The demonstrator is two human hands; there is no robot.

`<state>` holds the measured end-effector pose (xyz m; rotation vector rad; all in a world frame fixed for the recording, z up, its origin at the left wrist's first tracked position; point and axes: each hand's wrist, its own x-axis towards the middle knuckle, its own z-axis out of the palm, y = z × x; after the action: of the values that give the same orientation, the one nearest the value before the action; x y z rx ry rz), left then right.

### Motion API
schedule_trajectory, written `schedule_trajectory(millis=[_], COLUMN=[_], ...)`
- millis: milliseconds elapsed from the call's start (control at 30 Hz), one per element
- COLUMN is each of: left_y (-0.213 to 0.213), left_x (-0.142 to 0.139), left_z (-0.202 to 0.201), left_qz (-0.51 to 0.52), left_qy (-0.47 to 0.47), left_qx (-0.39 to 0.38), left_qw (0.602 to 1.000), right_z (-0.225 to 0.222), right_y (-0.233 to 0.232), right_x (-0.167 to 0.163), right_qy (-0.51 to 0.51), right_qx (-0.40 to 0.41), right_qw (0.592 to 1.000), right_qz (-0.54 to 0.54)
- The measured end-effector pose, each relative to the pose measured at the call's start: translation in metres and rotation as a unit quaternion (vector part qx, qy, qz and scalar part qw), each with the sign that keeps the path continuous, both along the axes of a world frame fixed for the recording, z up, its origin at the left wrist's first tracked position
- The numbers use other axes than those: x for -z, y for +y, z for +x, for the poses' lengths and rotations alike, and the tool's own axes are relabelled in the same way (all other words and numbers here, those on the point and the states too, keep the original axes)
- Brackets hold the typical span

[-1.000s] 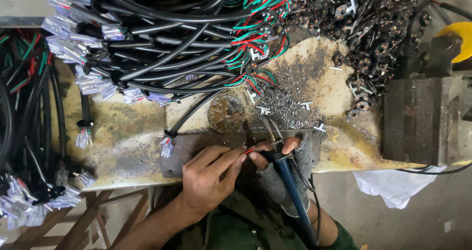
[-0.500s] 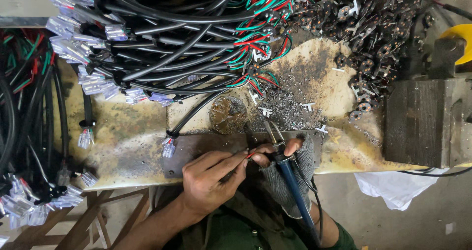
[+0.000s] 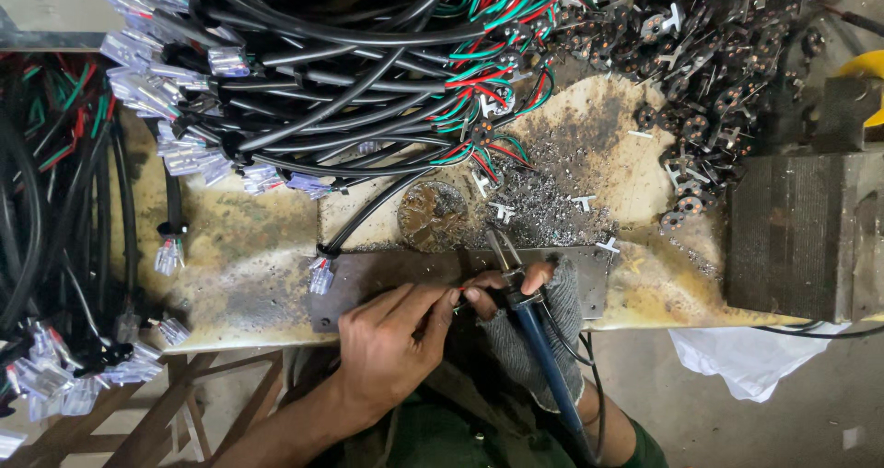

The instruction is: The person solders electrical wires to connectors at a workbench. They hold a soldering iron in one hand and wire in the other, apply solder to the joints, and place finished wired connectors with a growing pile of completed assemblies on the bench.

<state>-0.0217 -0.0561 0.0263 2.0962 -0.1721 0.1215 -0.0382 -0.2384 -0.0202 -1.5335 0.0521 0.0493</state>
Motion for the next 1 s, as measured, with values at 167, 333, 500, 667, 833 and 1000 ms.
schedule_trajectory(millis=[167,333,500,667,833,1000], left_y=[0.000,0.003,0.006,0.002,0.003,0.001], left_x=[0.004,0.010,0.011,0.008,0.006,0.006], left_z=[0.001,0.002,0.001,0.000,0.001,0.003], left_qz=[-0.025,-0.036,-0.046,-0.116,-0.062,-0.033], left_qy=[-0.009,-0.022,-0.021,0.032,0.000,0.027], left_qx=[0.017,0.048,0.069,0.037,0.063,0.009], left_qw=[0.999,0.998,0.996,0.992,0.996,0.999], right_z=[0.001,0.002,0.000,-0.003,-0.006,-0.002], right_y=[0.001,-0.006,-0.009,-0.010,-0.010,-0.005], right_x=[-0.001,0.002,0.009,0.012,0.010,0.008], right_qy=[-0.015,-0.010,0.018,0.021,0.012,-0.028], right_qx=[0.008,-0.009,-0.012,0.000,-0.017,-0.021], right_qw=[0.998,0.995,0.998,0.988,0.997,0.999], right_qz=[-0.067,-0.100,0.055,0.155,0.069,-0.023])
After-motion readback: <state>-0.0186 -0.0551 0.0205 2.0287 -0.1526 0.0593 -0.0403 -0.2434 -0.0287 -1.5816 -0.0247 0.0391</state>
